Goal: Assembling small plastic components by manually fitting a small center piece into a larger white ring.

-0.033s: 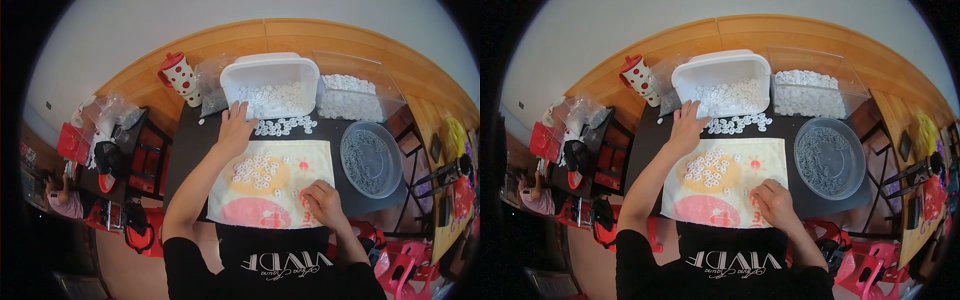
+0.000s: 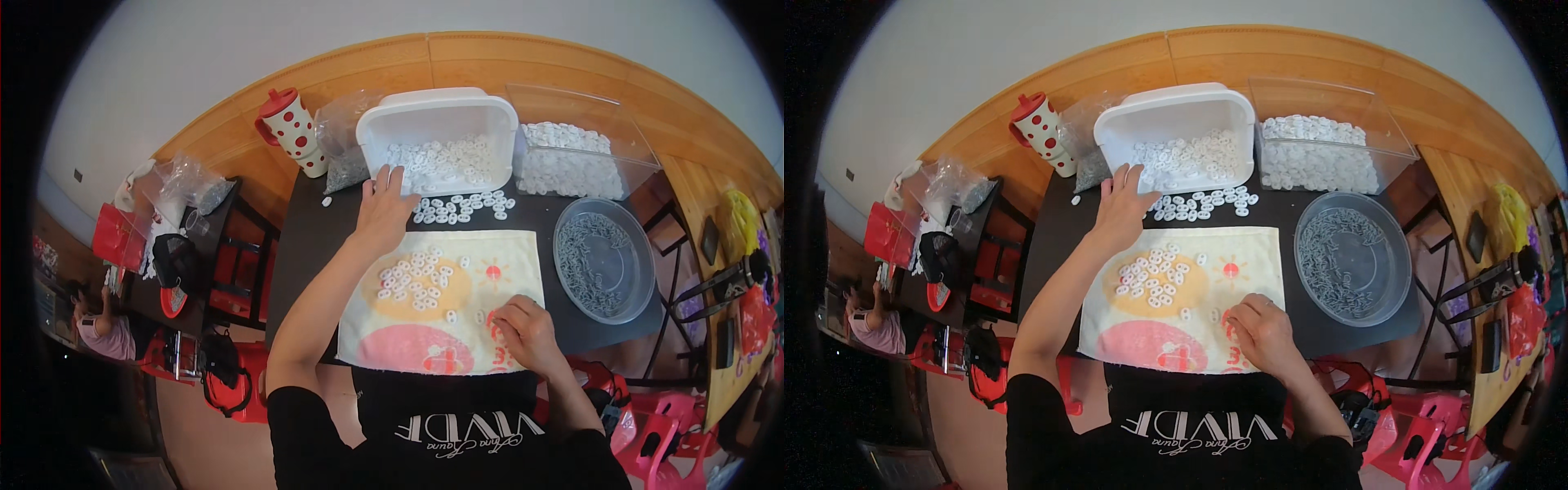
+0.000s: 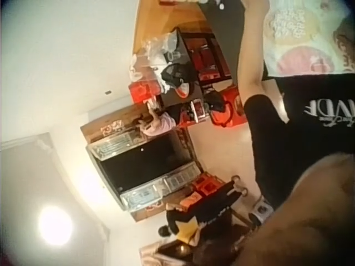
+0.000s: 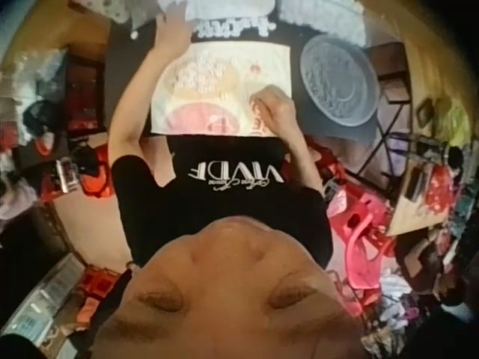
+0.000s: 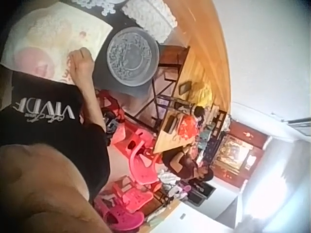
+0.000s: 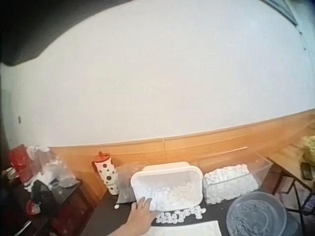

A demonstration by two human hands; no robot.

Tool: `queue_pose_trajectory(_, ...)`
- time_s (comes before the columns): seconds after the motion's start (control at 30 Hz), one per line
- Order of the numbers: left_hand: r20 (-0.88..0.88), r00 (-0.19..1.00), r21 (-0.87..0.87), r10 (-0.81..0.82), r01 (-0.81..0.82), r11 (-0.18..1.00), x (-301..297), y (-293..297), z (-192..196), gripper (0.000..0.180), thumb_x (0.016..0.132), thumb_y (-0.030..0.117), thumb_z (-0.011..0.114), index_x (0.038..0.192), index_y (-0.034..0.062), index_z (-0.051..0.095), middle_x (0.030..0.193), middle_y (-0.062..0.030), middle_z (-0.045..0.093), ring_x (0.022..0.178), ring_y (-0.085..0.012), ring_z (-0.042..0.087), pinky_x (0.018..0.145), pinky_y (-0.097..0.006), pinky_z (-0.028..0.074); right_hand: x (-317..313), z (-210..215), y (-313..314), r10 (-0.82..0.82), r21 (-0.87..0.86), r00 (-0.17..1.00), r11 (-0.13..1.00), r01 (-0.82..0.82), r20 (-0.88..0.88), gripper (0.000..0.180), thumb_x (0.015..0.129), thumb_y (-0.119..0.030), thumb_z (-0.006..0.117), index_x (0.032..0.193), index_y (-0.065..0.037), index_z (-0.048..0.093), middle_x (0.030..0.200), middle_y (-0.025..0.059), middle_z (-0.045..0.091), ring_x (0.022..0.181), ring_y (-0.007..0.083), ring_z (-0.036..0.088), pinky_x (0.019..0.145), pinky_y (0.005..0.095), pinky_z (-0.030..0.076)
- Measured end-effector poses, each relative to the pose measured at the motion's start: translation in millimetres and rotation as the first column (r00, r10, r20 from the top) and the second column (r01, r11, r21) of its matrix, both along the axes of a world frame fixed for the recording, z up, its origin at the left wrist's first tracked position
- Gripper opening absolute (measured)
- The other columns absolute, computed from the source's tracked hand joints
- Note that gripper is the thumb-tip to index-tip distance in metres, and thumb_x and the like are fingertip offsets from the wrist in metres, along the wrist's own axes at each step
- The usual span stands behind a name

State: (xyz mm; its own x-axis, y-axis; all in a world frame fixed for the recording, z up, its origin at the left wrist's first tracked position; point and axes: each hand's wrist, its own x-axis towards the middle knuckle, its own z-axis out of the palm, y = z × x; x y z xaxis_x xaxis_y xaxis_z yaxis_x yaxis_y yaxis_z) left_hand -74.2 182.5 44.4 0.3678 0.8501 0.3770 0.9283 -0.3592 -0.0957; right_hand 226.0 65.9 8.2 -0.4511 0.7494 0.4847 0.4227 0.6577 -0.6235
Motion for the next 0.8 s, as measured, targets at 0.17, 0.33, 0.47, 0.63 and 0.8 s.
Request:
queue_pose_trajectory(0.17, -0.06, 0.998, -0.03, 0.006, -0.007, 1.0, -2.1, 15.3, -22.5, 0.031, 0.08, 0.001, 0.06, 0.105, 0.0131, 0.074, 0.14, -0.0188, 0.044, 0.135, -0.0388, 0.034, 0.106, -0.054, 0.031, 1.5, -0.5, 0.7, 0.022, 0.0, 1.0, 1.0, -0.022, -0.013, 0.011, 0.077, 0.003, 0.066, 0.087, 0.0, 0.064, 0.08, 0.0138, 0.059, 0.072, 0.0326, 0.06, 0.062, 0.0395, 0.049)
queue_pose_trajectory(0.33, 0.245, 0.969, -0.121, 0.031, -0.001, 0.993, -9.4, 13.3, -28.0, 0.026, 0.079, 0.001, 0.063, 0.101, 0.0101, 0.074, 0.133, -0.0163, 0.048, 0.127, -0.0353, 0.04, 0.097, -0.049, 0.035, 2.5, 0.6, 1.0, 0.026, 0.013, 1.0, 1.0, -0.026, 0.011, 0.011, 0.077, 0.003, 0.066, 0.087, 0.0, 0.064, 0.079, 0.0139, 0.059, 0.072, 0.033, 0.06, 0.062, 0.0397, 0.049)
queue_pose_trajectory(0.47, 0.332, 0.942, -0.11, 0.041, -0.005, 0.994, -14.6, 17.0, -24.6, 0.022, 0.08, 0.004, 0.065, 0.1, 0.0085, 0.075, 0.126, -0.0141, 0.053, 0.122, -0.0323, 0.043, 0.093, -0.047, 0.036, 3.9, 0.9, 1.3, 0.026, 0.015, 1.0, 1.0, -0.026, 0.014, 0.011, 0.077, 0.003, 0.066, 0.087, 0.0, 0.064, 0.08, 0.0138, 0.059, 0.072, 0.0329, 0.06, 0.063, 0.0398, 0.049)
queue_pose_trajectory(0.63, 0.124, 0.992, -0.104, 0.001, 0.012, 0.995, 3.0, 21.6, -24.0, 0.017, 0.075, 0.004, 0.065, 0.088, 0.0051, 0.075, 0.118, -0.0156, 0.055, 0.114, -0.0323, 0.045, 0.091, -0.045, 0.037, 5.0, -0.9, 1.2, 0.021, 0.029, 1.0, 0.999, -0.021, 0.02, 0.01, 0.077, 0.002, 0.067, 0.087, 0.0, 0.064, 0.08, 0.0138, 0.059, 0.072, 0.0328, 0.06, 0.063, 0.0402, 0.049)
queue_pose_trajectory(0.8, 0.041, 0.999, -0.059, -0.029, 0.032, 0.998, 14.1, 25.8, -24.5, 0.012, 0.068, 0.002, 0.063, 0.077, 0.0022, 0.072, 0.112, -0.0172, 0.055, 0.111, -0.0321, 0.046, 0.09, -0.044, 0.038, 3.9, -1.9, 0.6, 0.028, 0.021, 0.999, 0.999, -0.029, 0.022, 0.01, 0.076, -0.002, 0.065, 0.086, -0.003, 0.063, 0.08, 0.0119, 0.055, 0.076, 0.0322, 0.059, 0.065, 0.0403, 0.049)
